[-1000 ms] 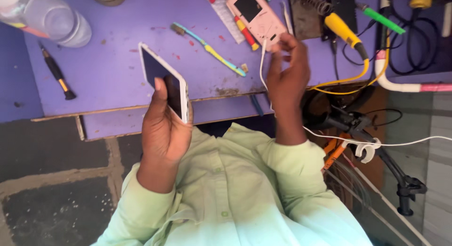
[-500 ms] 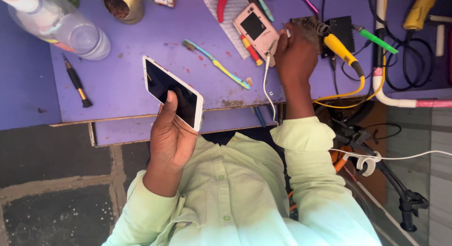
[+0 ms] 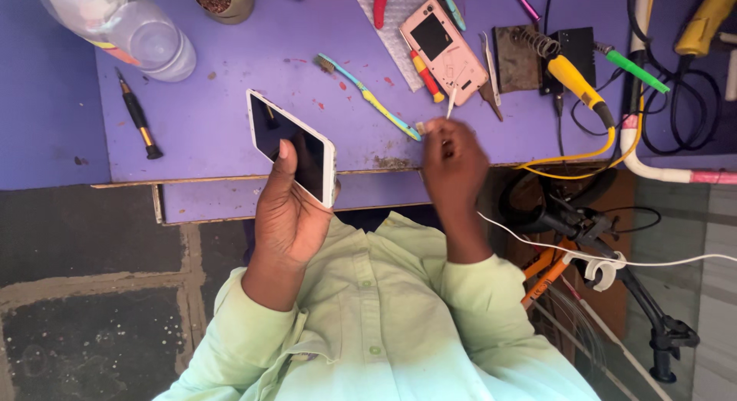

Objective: The person disassembles a white smartphone, removes the back cover, and uses a toothbrush to clean the internal components. They repeatedly connect and disconnect a charging cable to test the device while holding it in both hands.

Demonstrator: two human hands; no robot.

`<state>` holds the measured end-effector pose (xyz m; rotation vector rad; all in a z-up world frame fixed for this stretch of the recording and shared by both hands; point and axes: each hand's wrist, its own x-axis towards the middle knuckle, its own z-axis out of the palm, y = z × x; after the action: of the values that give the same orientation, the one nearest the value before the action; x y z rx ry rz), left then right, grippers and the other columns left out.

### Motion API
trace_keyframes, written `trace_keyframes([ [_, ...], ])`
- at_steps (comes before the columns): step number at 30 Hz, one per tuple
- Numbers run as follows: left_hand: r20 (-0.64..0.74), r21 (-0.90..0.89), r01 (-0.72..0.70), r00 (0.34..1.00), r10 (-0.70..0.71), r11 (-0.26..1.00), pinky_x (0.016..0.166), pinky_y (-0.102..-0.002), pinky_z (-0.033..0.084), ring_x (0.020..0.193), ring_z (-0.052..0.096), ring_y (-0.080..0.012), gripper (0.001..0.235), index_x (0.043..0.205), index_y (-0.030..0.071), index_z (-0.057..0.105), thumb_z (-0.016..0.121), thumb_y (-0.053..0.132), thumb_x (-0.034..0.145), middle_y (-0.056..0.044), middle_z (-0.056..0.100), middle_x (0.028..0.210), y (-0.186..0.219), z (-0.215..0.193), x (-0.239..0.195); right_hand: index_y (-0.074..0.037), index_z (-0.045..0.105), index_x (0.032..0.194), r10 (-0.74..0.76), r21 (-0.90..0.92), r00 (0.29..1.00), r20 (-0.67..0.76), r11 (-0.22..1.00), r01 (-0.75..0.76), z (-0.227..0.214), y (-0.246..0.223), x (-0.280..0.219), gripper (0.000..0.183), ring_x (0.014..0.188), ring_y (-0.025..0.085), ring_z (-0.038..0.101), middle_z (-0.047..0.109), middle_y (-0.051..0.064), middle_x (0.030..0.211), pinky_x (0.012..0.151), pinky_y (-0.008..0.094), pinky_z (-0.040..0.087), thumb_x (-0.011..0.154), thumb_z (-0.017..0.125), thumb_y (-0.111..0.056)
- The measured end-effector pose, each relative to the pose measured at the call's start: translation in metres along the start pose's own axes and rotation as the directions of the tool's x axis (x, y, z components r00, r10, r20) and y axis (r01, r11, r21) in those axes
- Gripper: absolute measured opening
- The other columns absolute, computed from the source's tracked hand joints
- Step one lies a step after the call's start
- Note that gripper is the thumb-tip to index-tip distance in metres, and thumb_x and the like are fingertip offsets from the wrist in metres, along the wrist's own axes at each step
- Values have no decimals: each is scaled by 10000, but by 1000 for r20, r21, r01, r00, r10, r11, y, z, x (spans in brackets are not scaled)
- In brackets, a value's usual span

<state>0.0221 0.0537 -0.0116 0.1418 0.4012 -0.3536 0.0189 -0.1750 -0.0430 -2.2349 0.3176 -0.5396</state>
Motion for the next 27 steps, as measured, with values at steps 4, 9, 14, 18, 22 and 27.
trace_keyframes([
  [4, 40, 2, 2, 999, -3, 1000, 789, -313, 546, 1014, 708, -141, 186, 1192, 119, 681, 701, 213, 1033, -9, 746, 1142, -1, -5, 0, -20, 715, 1038, 33, 40, 999, 41, 999, -35, 1, -4, -21, 115, 631, 88, 615, 716, 69, 816, 563, 244, 465, 979, 757, -109],
  [9, 57, 25, -5, 998, 4, 1000, 774, -311, 543, 1003, 704, -136, 194, 1205, 119, 673, 686, 223, 1043, -6, 743, 1141, -3, -7, -3, -26, 717, 1031, 39, -25, 999, 28, 999, -39, -6, 4, -20, 104, 637, 69, 643, 714, 64, 820, 582, 228, 489, 978, 766, -102],
  [14, 80, 31, -8, 997, 6, 999, 753, -303, 540, 1004, 702, -131, 199, 1216, 110, 667, 676, 229, 1056, -10, 741, 1145, -4, -5, -5, -23, 703, 1048, 62, -12, 998, -17, 998, -62, -15, 17, -14, 105, 654, 64, 620, 710, 50, 820, 584, 223, 480, 984, 760, -84],
  [18, 70, 44, -15, 997, 12, 999, 737, -299, 537, 997, 703, -126, 203, 1216, 117, 669, 677, 227, 1046, -3, 742, 1141, -6, -7, -6, -13, 684, 1063, 41, 5, 996, -73, 999, -41, -23, 31, -10, 91, 660, 60, 584, 697, 41, 861, 585, 221, 462, 1001, 737, -53],
  [22, 63, 46, 3, 998, -6, 999, 733, -307, 538, 978, 706, -132, 188, 1199, 116, 669, 678, 232, 1053, -7, 743, 1128, -10, -9, -4, -11, 684, 1076, 95, 41, 989, -112, 995, -91, -33, 46, -8, 91, 658, 44, 536, 675, 22, 884, 591, 213, 440, 1005, 727, -48],
  [27, 102, 28, 15, 995, -17, 999, 797, -317, 549, 1031, 703, -155, 180, 1218, 99, 676, 693, 212, 1079, -24, 737, 1161, -14, -7, -1, -2, 677, 1061, 66, 36, 989, -129, 997, -62, -39, 54, -8, 80, 719, 47, 544, 663, 20, 908, 638, 208, 454, 1022, 731, -46],
])
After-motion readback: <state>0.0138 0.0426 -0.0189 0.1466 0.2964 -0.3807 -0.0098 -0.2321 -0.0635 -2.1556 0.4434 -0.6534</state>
